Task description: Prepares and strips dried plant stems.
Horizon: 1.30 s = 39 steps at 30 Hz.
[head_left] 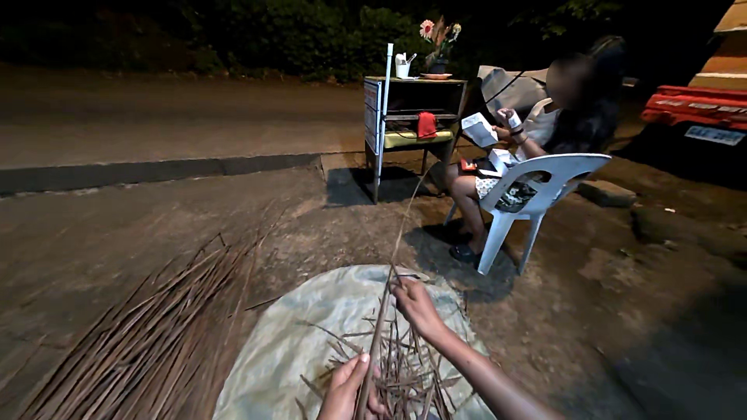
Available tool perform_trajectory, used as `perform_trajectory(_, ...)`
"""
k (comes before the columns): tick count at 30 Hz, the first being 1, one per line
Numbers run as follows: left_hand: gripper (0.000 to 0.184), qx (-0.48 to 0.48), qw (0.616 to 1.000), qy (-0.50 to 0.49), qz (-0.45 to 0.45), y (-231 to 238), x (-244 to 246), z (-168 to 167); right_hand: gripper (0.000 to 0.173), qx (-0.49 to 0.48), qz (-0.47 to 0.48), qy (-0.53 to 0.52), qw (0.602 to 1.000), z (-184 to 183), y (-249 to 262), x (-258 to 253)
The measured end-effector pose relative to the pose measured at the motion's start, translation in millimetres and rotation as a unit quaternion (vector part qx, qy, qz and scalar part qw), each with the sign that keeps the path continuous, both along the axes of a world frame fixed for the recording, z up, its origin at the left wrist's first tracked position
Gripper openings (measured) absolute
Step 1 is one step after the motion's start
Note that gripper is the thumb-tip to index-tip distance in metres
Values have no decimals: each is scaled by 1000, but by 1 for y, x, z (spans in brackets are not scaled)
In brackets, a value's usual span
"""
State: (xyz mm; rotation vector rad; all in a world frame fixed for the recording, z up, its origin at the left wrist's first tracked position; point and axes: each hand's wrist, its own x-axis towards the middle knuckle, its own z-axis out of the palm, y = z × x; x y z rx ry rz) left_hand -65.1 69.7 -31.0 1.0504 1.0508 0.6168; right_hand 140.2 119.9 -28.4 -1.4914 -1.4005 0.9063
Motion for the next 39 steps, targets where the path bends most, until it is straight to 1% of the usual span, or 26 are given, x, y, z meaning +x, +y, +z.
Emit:
perform_trajectory(2, 37, -11, 999, 3, 51, 4, -1, 1, 31, -22, 79, -148, 986, 12, -12, -12)
perform_trajectory(4, 38, -18, 997, -5, 76, 8, -4, 0, 30, -17, 164, -276, 947, 21, -23, -29)
perform_trajectory(5, 39, -23, 996, -15, 83, 10, -5, -1, 26, 14, 186, -326, 927, 19, -28, -37)
perform_trajectory(6, 40, -28, 995, -22, 89, 10, -6, -1, 22, 47, 193, -363, 910, 14, -31, -42)
perform_trajectory(8, 40, -37, 995, -31, 83, 9, -6, 0, 21, 78, 177, -404, 894, 4, -32, -45)
perform_trajectory(10, 38, -41, 996, -31, 68, 8, -5, 0, 22, 82, 154, -438, 882, -2, -28, -39)
perform_trajectory(11, 38, -42, 997, -36, 56, 8, -3, 0, 24, 64, 143, -452, 878, -1, -25, -34)
perform_trajectory(13, 39, -51, 997, -45, 35, 7, 0, 1, 26, 35, 107, -467, 877, 0, -18, -22)
perform_trajectory(15, 40, -62, 997, -48, 13, 5, 4, 1, 26, 11, 52, -478, 877, -1, -11, -6)
perform_trajectory(18, 39, -75, 996, -50, -24, -3, 9, -1, 32, -119, -29, -477, 870, 11, -2, 25)
perform_trajectory(20, 40, -69, 995, -56, -40, -8, 10, -4, 35, -169, -80, -475, 860, 16, 2, 50)
perform_trajectory(22, 40, -71, 994, -62, -51, -10, 9, -6, 33, -181, -113, -481, 850, 22, 2, 65)
perform_trajectory(25, 41, -81, 993, -73, -55, -8, 10, -5, 33, -190, -135, -488, 841, 31, 4, 67)
perform_trajectory(30, 44, -65, 990, -78, -93, -12, 9, 1, 32, -190, -185, -467, 843, 42, 3, 84)
perform_trajectory(33, 42, -74, 988, -92, -96, -17, 10, 2, 33, -189, -217, -462, 839, 40, -1, 103)
perform_trajectory(35, 42, -75, 987, -95, -106, -17, 11, 2, 33, -193, -244, -448, 838, 41, -4, 117)
perform_trajectory(39, 44, -70, 984, -108, -124, -19, 8, -5, 34, -191, -311, -389, 846, 42, -14, 149)
